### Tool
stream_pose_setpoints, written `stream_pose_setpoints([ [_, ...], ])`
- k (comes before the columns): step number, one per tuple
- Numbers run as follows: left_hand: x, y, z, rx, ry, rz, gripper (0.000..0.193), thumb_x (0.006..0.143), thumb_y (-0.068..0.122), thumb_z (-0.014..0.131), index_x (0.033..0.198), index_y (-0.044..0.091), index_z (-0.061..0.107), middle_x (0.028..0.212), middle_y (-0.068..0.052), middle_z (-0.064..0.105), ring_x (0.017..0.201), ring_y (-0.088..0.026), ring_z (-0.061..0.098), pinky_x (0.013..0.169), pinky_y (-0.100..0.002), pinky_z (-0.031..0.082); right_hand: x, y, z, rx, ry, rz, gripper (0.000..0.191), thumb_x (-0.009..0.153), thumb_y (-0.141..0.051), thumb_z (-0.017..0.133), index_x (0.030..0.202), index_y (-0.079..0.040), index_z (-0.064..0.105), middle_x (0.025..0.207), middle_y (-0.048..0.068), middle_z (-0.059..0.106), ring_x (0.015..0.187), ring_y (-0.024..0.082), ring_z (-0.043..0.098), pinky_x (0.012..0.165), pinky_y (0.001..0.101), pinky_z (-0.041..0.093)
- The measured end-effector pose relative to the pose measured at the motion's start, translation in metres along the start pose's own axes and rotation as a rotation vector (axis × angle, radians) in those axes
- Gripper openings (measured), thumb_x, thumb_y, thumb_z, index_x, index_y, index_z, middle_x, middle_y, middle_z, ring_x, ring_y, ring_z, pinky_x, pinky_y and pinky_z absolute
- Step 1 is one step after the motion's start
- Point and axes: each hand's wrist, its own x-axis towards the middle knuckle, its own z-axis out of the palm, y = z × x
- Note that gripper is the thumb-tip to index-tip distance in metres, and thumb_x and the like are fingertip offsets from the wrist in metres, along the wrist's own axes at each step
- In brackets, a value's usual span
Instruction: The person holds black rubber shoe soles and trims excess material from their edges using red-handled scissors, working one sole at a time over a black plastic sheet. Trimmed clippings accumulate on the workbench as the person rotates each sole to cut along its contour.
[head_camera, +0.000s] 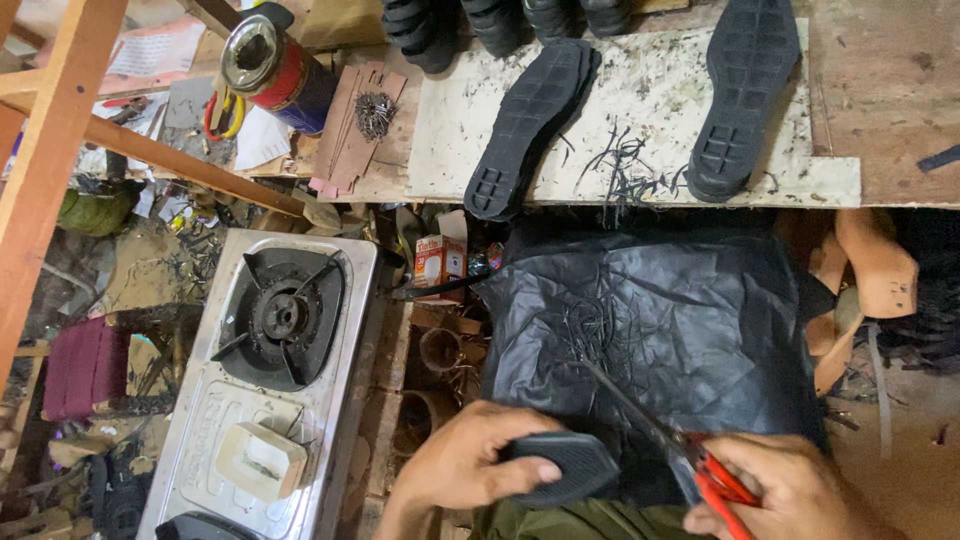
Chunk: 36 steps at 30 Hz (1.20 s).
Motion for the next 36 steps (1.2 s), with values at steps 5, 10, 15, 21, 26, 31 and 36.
stream_pose_setpoints([
  [5, 0.018, -0.002, 0.033, 0.238, 0.041, 0.005, 0.039, 0.092, 0.019, 0.077, 0.126, 0.002, 0.071, 0.107, -0.014, 0.073, 0.099, -0.027, 0.073, 0.088, -0.034, 0.057, 0.02, -0.037, 0.031, -0.113, 0.085, -0.2, 0.032, 0.073, -0.023, 0.092, 0.092, -0.005, 0.073, 0.066, 0.002, 0.067, 0.058, 0.007, 0.063, 0.052, 0.0237, 0.054],
  [10, 0.003, -0.019, 0.058, 0.03, 0.187, 0.305, 0.035, 0.104, 0.026, 0.07, 0.13, 0.002, 0.068, 0.128, -0.016, 0.07, 0.124, -0.029, 0.068, 0.111, -0.041, 0.053, 0.043, -0.076, 0.031, 0.048, 0.289, 0.268, 0.03, 0.077, -0.022, 0.087, 0.088, -0.001, 0.068, 0.052, 0.007, 0.064, 0.042, 0.013, 0.06, 0.042, 0.0314, 0.048],
  [15, 0.002, -0.042, 0.081, -0.898, -0.17, -0.191, 0.063, 0.102, 0.039, 0.063, 0.151, 0.001, 0.053, 0.142, -0.011, 0.063, 0.132, -0.023, 0.058, 0.122, -0.043, 0.044, 0.036, -0.079, 0.032, 0.139, 0.339, 0.23, 0.033, 0.074, -0.023, 0.083, 0.098, -0.004, 0.069, 0.046, 0.005, 0.067, 0.038, 0.014, 0.063, 0.039, 0.0315, 0.05],
  [21, 0.014, -0.056, 0.092, -1.102, 0.673, 0.032, 0.038, 0.088, 0.006, 0.072, 0.121, -0.004, 0.056, 0.111, -0.018, 0.072, 0.104, -0.031, 0.071, 0.097, -0.052, 0.055, 0.026, -0.036, 0.049, -0.286, 0.204, 0.128, 0.034, 0.07, -0.027, 0.096, 0.092, -0.007, 0.078, 0.058, 0.008, 0.062, 0.052, 0.016, 0.057, 0.051, 0.0314, 0.053],
  [26, 0.001, -0.067, 0.045, -0.873, 0.846, 0.06, 0.03, 0.088, 0.0, 0.071, 0.115, -0.006, 0.058, 0.105, -0.018, 0.072, 0.098, -0.029, 0.072, 0.09, -0.046, 0.058, 0.023, -0.02, 0.034, -0.316, 0.091, 0.036, 0.062, 0.063, -0.035, 0.097, 0.116, -0.011, 0.074, 0.074, 0.002, 0.075, 0.068, 0.013, 0.074, 0.064, 0.0273, 0.061],
  [31, -0.012, -0.069, 0.026, -0.789, 0.914, 0.045, 0.031, 0.086, -0.004, 0.069, 0.115, -0.005, 0.057, 0.105, -0.018, 0.071, 0.095, -0.028, 0.071, 0.087, -0.045, 0.059, 0.016, -0.028, 0.027, -0.362, 0.08, -0.057, 0.077, 0.057, -0.039, 0.098, 0.123, -0.011, 0.071, 0.088, 0.002, 0.078, 0.075, 0.017, 0.071, 0.066, 0.031, 0.06],
  [36, -0.012, -0.069, 0.026, -0.78, 0.86, 0.035, 0.032, 0.087, -0.006, 0.068, 0.116, -0.005, 0.057, 0.106, -0.018, 0.071, 0.096, -0.028, 0.071, 0.087, -0.045, 0.058, 0.015, -0.036, 0.023, -0.413, 0.076, -0.178, 0.078, 0.06, -0.048, 0.099, 0.124, -0.012, 0.072, 0.086, 0.001, 0.079, 0.07, 0.017, 0.075, 0.063, 0.0316, 0.058],
])
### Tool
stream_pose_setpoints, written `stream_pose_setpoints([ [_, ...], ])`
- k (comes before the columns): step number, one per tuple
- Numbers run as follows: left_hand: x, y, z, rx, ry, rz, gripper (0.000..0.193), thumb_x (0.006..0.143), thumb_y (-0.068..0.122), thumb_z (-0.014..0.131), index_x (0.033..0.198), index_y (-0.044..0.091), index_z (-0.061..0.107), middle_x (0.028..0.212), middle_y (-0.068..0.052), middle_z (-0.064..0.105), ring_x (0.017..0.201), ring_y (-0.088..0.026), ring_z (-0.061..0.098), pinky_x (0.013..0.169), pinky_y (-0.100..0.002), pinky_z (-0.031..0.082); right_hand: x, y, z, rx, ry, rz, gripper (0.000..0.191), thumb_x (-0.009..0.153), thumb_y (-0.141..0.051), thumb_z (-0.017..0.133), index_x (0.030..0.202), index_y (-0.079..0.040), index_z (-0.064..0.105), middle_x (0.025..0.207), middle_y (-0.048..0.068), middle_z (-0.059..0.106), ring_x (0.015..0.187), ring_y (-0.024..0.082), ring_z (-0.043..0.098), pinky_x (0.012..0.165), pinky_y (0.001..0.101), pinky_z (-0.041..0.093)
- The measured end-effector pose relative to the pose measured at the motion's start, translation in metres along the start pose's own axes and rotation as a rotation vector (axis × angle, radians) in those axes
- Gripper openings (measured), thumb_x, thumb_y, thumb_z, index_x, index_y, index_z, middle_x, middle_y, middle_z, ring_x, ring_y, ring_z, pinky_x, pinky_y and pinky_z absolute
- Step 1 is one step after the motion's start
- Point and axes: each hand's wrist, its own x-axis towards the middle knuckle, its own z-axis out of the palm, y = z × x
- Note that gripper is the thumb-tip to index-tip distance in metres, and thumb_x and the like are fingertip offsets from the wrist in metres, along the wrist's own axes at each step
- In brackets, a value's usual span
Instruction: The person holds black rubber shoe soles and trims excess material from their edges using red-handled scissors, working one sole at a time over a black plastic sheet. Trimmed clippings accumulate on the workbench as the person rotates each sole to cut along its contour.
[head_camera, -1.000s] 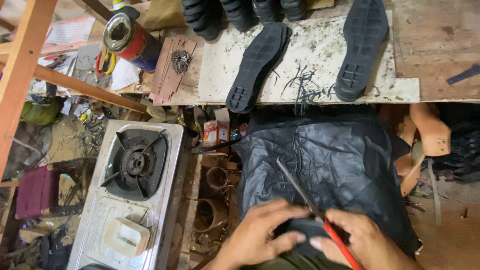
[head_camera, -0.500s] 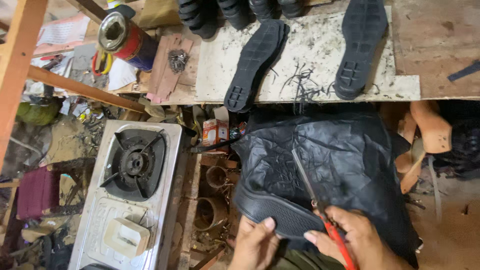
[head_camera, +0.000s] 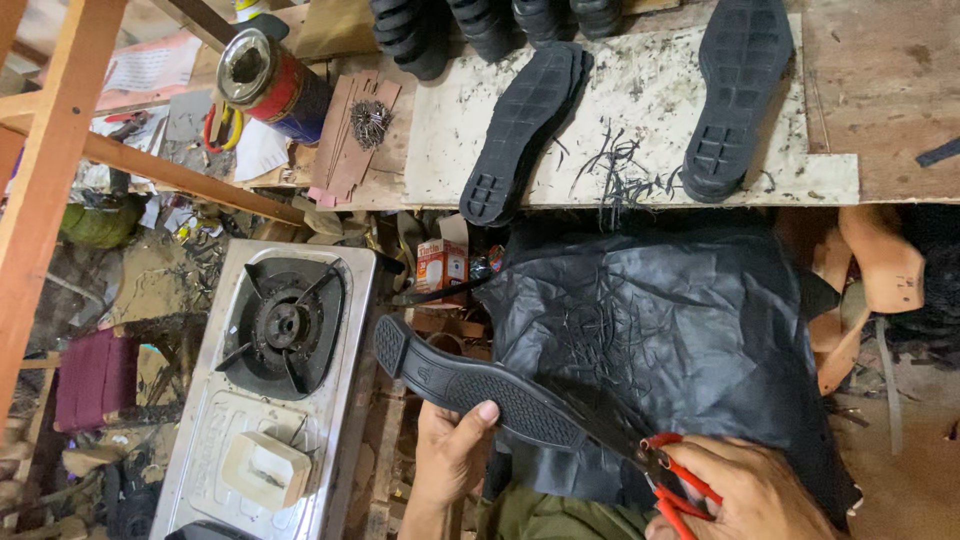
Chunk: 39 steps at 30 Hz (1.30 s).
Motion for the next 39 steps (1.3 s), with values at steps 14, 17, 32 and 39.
stream_pose_setpoints([
  [14, -0.003, 0.009, -0.003, 0.15, 0.045, -0.065, 0.03, 0.084, -0.002, 0.071, 0.112, -0.007, 0.06, 0.101, -0.018, 0.073, 0.094, -0.027, 0.071, 0.086, -0.045, 0.058, -0.012, 0.031, 0.005, 0.003, -0.109, 0.014, 0.07, 0.067, -0.05, 0.097, 0.123, -0.014, 0.075, 0.08, -0.002, 0.082, 0.071, 0.012, 0.078, 0.061, 0.0279, 0.063],
  [17, -0.004, 0.011, -0.003, 0.202, -0.018, -0.052, 0.029, 0.086, 0.001, 0.072, 0.112, -0.007, 0.062, 0.102, -0.017, 0.073, 0.094, -0.025, 0.07, 0.086, -0.043, 0.057, -0.012, 0.032, 0.006, 0.057, -0.118, 0.012, 0.069, 0.069, -0.048, 0.096, 0.124, -0.012, 0.073, 0.085, -0.001, 0.081, 0.07, 0.012, 0.077, 0.062, 0.0275, 0.061],
  [32, -0.013, 0.009, -0.001, 0.325, -0.062, -0.191, 0.028, 0.085, 0.004, 0.073, 0.111, -0.006, 0.068, 0.103, -0.012, 0.075, 0.094, -0.02, 0.069, 0.086, -0.037, 0.056, -0.017, 0.045, 0.014, 0.063, -0.152, -0.026, 0.06, 0.076, -0.044, 0.093, 0.123, -0.013, 0.073, 0.086, -0.001, 0.083, 0.071, 0.011, 0.077, 0.062, 0.0275, 0.06],
  [39, -0.013, 0.013, -0.003, 0.418, -0.132, -0.157, 0.026, 0.088, 0.003, 0.073, 0.112, -0.005, 0.069, 0.107, -0.011, 0.074, 0.097, -0.019, 0.068, 0.089, -0.036, 0.055, -0.015, 0.04, 0.011, 0.07, -0.178, 0.068, 0.07, 0.067, -0.041, 0.096, 0.125, -0.011, 0.071, 0.079, 0.0, 0.08, 0.067, 0.011, 0.076, 0.057, 0.0266, 0.062],
])
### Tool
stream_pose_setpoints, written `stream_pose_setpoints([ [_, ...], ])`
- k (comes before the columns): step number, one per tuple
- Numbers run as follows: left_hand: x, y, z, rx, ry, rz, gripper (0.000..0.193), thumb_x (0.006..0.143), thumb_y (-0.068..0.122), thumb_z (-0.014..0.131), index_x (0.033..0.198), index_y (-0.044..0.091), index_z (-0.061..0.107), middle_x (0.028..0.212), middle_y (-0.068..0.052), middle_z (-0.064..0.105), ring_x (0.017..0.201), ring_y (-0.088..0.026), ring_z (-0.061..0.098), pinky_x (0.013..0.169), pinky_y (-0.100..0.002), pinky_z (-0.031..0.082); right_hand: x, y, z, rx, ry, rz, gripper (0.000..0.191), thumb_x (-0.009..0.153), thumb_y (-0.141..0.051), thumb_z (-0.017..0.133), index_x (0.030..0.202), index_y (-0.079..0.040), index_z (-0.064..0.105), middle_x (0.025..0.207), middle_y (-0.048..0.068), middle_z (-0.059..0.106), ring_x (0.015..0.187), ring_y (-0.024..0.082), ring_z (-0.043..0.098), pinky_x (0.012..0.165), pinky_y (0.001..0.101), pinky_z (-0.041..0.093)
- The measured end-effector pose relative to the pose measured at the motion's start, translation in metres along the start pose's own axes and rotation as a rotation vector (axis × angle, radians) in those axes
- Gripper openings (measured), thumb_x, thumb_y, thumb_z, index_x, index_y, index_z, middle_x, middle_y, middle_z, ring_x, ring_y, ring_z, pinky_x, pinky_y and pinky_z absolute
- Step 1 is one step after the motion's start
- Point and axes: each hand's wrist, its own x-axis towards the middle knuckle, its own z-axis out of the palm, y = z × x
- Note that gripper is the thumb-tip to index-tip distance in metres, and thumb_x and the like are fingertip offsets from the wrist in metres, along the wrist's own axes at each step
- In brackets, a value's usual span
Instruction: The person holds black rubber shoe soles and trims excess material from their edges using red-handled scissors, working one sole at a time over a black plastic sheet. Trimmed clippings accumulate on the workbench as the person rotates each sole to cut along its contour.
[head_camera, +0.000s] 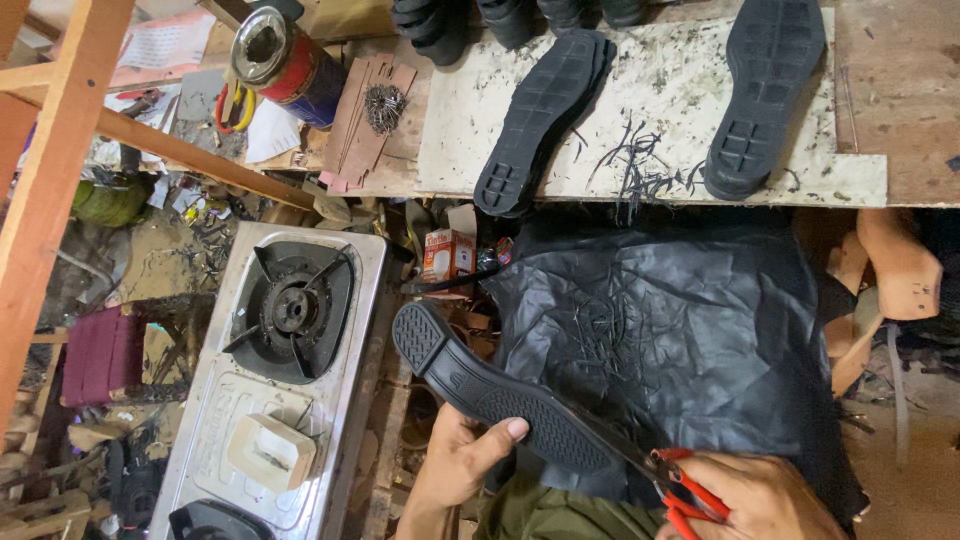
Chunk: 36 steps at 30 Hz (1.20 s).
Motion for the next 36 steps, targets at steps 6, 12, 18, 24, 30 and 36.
stream_pose_setpoints([
  [6, 0.0, 0.0, -0.005, -0.074, -0.002, -0.062, 0.027, 0.086, 0.002, 0.074, 0.111, -0.006, 0.068, 0.106, -0.012, 0.074, 0.096, -0.021, 0.069, 0.085, -0.038, 0.057, -0.002, 0.005, -0.002, 0.005, -0.1, -0.072, 0.052, 0.079, -0.037, 0.093, 0.123, -0.014, 0.075, 0.077, -0.004, 0.08, 0.068, 0.008, 0.076, 0.058, 0.0238, 0.061],
  [12, 0.0, 0.002, -0.005, -0.014, -0.077, -0.072, 0.03, 0.087, 0.004, 0.075, 0.115, -0.005, 0.067, 0.107, -0.011, 0.075, 0.097, -0.02, 0.069, 0.087, -0.038, 0.056, -0.002, -0.005, -0.004, 0.064, -0.124, 0.118, 0.071, 0.069, -0.033, 0.096, 0.133, -0.015, 0.071, 0.079, 0.001, 0.077, 0.064, 0.01, 0.075, 0.056, 0.0257, 0.059],
  [18, 0.003, 0.01, -0.002, 0.09, -0.202, -0.066, 0.034, 0.089, 0.004, 0.074, 0.121, -0.002, 0.065, 0.115, -0.011, 0.074, 0.106, -0.02, 0.069, 0.096, -0.035, 0.056, 0.003, 0.002, -0.002, 0.026, -0.02, -0.136, 0.063, 0.074, -0.037, 0.095, 0.127, -0.011, 0.072, 0.091, 0.0, 0.081, 0.067, 0.008, 0.075, 0.055, 0.0236, 0.061],
  [24, 0.009, 0.007, 0.001, -0.257, -0.059, 0.082, 0.048, 0.089, 0.0, 0.068, 0.135, -0.003, 0.056, 0.116, -0.015, 0.07, 0.103, -0.021, 0.068, 0.092, -0.038, 0.055, -0.002, -0.001, 0.0, 0.035, -0.012, -0.058, 0.068, 0.072, -0.038, 0.096, 0.13, -0.012, 0.071, 0.086, -0.002, 0.082, 0.068, 0.008, 0.075, 0.056, 0.0225, 0.061],
  [30, 0.008, -0.006, 0.007, -0.234, 0.06, 0.103, 0.042, 0.089, -0.002, 0.068, 0.128, -0.005, 0.053, 0.112, -0.016, 0.071, 0.102, -0.023, 0.069, 0.092, -0.04, 0.057, 0.004, -0.01, 0.006, 0.005, -0.039, 0.144, 0.074, 0.064, -0.036, 0.097, 0.131, -0.016, 0.072, 0.074, 0.0, 0.079, 0.059, 0.01, 0.076, 0.055, 0.026, 0.06],
  [36, 0.006, -0.009, 0.002, -0.173, 0.074, 0.085, 0.039, 0.09, -0.001, 0.069, 0.126, -0.005, 0.055, 0.111, -0.016, 0.071, 0.102, -0.022, 0.069, 0.091, -0.039, 0.057, -0.001, 0.009, 0.01, -0.033, -0.084, 0.077, 0.069, 0.069, -0.039, 0.095, 0.131, -0.017, 0.072, 0.077, -0.001, 0.081, 0.064, 0.009, 0.074, 0.056, 0.0249, 0.059],
])
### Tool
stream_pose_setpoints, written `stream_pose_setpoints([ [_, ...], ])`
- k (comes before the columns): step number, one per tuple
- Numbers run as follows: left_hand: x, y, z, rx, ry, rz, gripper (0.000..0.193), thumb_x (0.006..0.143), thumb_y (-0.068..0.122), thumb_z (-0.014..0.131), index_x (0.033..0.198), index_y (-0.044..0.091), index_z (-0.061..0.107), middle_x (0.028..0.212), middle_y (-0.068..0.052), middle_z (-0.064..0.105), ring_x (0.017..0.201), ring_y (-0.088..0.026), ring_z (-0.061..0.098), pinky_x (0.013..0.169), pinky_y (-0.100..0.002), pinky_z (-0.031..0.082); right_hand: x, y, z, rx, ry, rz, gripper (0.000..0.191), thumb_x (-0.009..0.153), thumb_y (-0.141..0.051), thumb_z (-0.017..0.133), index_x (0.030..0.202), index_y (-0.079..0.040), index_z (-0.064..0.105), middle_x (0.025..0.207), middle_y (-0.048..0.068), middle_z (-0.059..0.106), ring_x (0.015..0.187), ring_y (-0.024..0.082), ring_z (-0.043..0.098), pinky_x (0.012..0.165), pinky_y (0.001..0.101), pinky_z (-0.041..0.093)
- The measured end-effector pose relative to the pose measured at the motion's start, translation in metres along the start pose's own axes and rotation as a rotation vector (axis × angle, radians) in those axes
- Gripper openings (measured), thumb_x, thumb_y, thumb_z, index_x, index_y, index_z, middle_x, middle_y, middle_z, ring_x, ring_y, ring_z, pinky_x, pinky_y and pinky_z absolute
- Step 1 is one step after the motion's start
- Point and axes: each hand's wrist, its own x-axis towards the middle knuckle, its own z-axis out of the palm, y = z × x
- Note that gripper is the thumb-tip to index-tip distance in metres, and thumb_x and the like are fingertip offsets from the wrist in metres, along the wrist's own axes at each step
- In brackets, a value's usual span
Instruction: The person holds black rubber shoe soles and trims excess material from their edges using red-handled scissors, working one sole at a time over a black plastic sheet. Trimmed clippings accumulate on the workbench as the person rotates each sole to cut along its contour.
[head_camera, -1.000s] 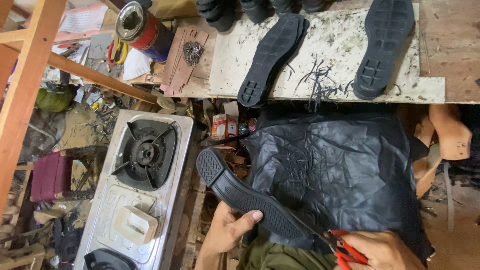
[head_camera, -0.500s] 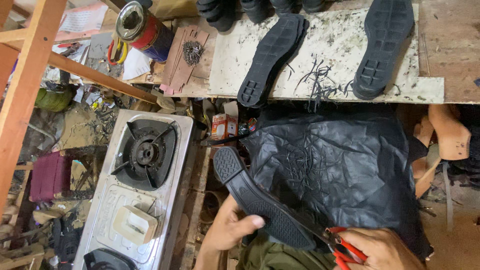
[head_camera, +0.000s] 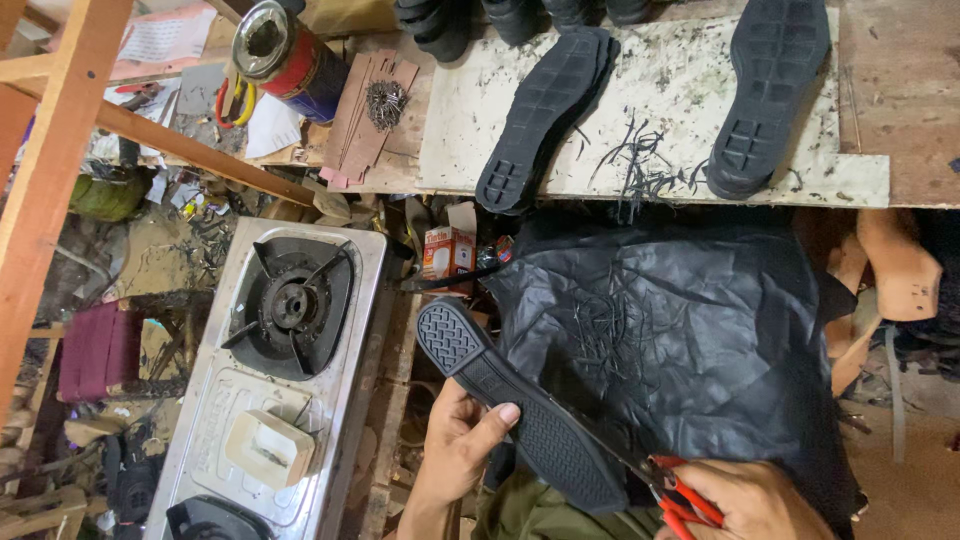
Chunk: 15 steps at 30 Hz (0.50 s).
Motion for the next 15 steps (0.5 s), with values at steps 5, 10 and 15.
stream_pose_setpoints([
  [5, -0.0024, -0.0025, -0.0017, 0.02, -0.038, -0.008, 0.039, 0.088, 0.0, 0.07, 0.125, -0.004, 0.058, 0.112, -0.013, 0.071, 0.103, -0.021, 0.069, 0.092, -0.038, 0.057, -0.0044, 0.0053, 0.0011, 0.067, 0.062, -0.151, 0.061, 0.075, -0.037, 0.095, 0.127, -0.012, 0.074, 0.092, 0.0, 0.081, 0.069, 0.009, 0.075, 0.056, 0.0238, 0.062],
  [10, -0.0038, -0.0077, -0.0028, 0.014, -0.096, -0.07, 0.038, 0.089, 0.001, 0.073, 0.124, -0.004, 0.059, 0.112, -0.014, 0.071, 0.102, -0.021, 0.069, 0.091, -0.038, 0.057, 0.0, 0.0011, -0.002, 0.018, -0.002, -0.041, 0.061, 0.075, -0.036, 0.09, 0.129, -0.015, 0.071, 0.088, -0.002, 0.082, 0.068, 0.008, 0.074, 0.057, 0.0235, 0.062],
  [15, -0.0039, -0.0103, -0.0026, -0.006, -0.082, -0.08, 0.041, 0.089, 0.0, 0.073, 0.127, -0.003, 0.058, 0.114, -0.012, 0.071, 0.103, -0.02, 0.067, 0.09, -0.036, 0.055, -0.0008, 0.0024, -0.0006, 0.05, -0.008, -0.102, 0.055, 0.075, -0.027, 0.088, 0.127, -0.016, 0.075, 0.09, 0.0, 0.084, 0.068, 0.012, 0.078, 0.058, 0.0273, 0.063],
])
